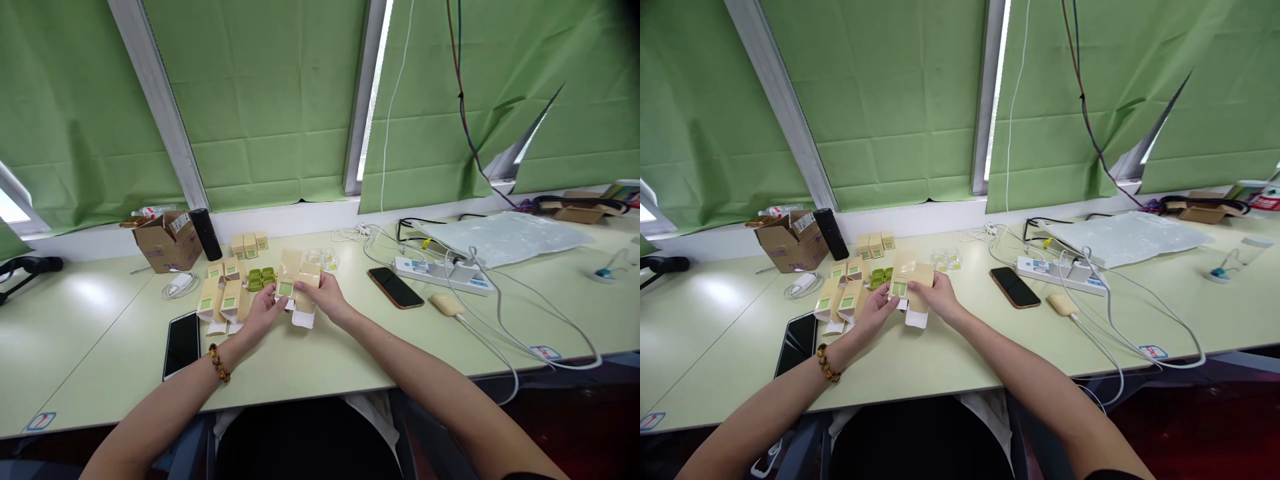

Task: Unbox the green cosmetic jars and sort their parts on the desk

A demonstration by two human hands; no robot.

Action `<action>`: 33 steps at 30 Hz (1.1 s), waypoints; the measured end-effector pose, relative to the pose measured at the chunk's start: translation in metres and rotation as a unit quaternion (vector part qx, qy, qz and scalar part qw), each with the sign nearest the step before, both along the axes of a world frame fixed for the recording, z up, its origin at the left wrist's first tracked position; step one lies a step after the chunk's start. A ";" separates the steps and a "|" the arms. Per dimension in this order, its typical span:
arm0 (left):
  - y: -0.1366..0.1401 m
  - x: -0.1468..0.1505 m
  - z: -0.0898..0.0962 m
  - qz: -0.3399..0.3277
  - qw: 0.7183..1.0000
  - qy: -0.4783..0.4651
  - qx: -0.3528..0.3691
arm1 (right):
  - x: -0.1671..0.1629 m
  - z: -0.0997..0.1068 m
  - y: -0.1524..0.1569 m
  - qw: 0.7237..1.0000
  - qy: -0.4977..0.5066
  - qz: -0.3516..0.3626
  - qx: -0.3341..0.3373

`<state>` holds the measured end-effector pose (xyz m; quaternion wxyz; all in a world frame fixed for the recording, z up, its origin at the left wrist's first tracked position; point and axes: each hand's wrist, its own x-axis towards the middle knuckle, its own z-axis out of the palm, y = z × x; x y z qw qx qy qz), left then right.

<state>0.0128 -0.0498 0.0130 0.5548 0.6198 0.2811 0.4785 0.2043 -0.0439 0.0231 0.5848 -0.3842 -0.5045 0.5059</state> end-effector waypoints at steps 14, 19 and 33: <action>0.017 -0.015 0.009 0.022 0.982 -0.163 -0.098 | 0.013 -0.002 0.005 0.987 -0.046 -0.026 0.153; 0.011 -0.013 0.019 -0.043 0.967 -0.223 -0.116 | 0.008 -0.004 0.003 0.989 -0.059 -0.008 0.134; 0.009 -0.008 0.018 -0.045 0.985 -0.142 -0.093 | 0.006 -0.005 -0.002 0.989 -0.075 0.016 0.130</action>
